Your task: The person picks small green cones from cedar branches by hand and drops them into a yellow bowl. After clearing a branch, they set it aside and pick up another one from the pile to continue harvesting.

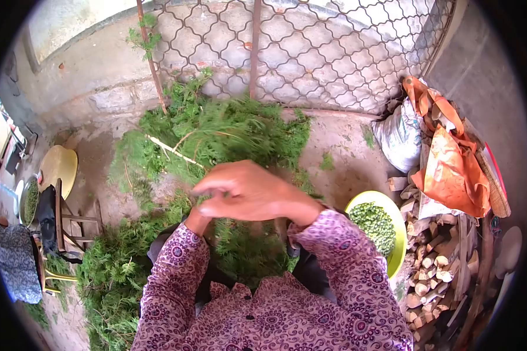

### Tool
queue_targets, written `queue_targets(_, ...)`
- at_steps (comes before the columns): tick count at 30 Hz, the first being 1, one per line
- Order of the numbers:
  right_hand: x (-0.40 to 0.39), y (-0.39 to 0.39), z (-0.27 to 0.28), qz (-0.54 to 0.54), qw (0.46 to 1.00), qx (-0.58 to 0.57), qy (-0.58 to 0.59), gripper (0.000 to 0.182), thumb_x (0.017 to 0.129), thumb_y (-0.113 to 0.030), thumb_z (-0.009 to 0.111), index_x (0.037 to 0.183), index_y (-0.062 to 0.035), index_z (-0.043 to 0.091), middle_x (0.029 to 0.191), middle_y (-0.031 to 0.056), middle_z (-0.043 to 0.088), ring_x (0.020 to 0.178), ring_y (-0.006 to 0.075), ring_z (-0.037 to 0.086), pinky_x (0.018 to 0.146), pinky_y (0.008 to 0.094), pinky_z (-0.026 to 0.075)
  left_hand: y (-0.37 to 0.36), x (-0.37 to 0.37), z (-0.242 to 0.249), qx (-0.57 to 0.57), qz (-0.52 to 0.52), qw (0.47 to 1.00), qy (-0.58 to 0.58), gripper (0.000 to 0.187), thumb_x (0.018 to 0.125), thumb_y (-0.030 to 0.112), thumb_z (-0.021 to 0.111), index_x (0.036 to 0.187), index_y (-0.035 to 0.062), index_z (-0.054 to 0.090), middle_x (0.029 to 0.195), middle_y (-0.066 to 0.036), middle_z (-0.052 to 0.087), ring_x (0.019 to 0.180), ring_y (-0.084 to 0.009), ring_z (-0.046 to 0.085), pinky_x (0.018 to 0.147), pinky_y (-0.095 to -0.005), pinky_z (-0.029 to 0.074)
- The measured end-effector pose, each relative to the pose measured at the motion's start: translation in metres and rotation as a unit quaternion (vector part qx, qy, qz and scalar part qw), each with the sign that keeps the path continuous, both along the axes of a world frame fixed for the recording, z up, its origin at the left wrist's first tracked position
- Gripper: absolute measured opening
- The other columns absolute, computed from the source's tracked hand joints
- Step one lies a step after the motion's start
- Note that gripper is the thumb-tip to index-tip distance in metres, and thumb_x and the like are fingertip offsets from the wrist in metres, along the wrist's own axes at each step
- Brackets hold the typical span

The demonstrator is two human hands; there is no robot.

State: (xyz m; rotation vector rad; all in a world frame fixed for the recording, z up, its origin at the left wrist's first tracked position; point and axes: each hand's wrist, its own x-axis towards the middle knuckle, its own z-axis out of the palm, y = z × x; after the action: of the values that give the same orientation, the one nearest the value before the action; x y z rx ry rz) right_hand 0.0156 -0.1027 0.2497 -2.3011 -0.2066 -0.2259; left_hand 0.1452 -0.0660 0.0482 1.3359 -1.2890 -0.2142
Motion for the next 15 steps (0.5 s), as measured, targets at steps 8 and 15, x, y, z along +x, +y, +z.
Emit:
queue_targets(8,-0.093,-0.097,-0.025,-0.233,0.892,0.38,-0.072,0.022,0.083,-0.013,0.058,0.097,0.0031,0.059,0.082,0.0094,0.063,0.068,0.0128,0.059,0.065,0.0246,0.048,0.023,0.012,0.032,0.177,-0.025,0.929,0.324,0.01,0.078,0.004,0.06,0.088,0.0029,0.061,0.085,-0.003,0.061,0.071,-0.0112,0.055,0.066,-0.0247,0.046)
queue_targets(15,-0.101,-0.146,-0.116,-0.339,0.802,0.491,0.002,0.022,0.082,-0.021,0.06,0.095,-0.0028,0.061,0.081,0.0059,0.063,0.069,0.0136,0.059,0.065,0.0243,0.049,0.015,0.016,0.038,0.026,-0.059,0.923,0.379,0.009,0.08,0.002,0.058,0.089,0.0004,0.06,0.081,-0.002,0.061,0.069,-0.0111,0.056,0.062,-0.0247,0.046)
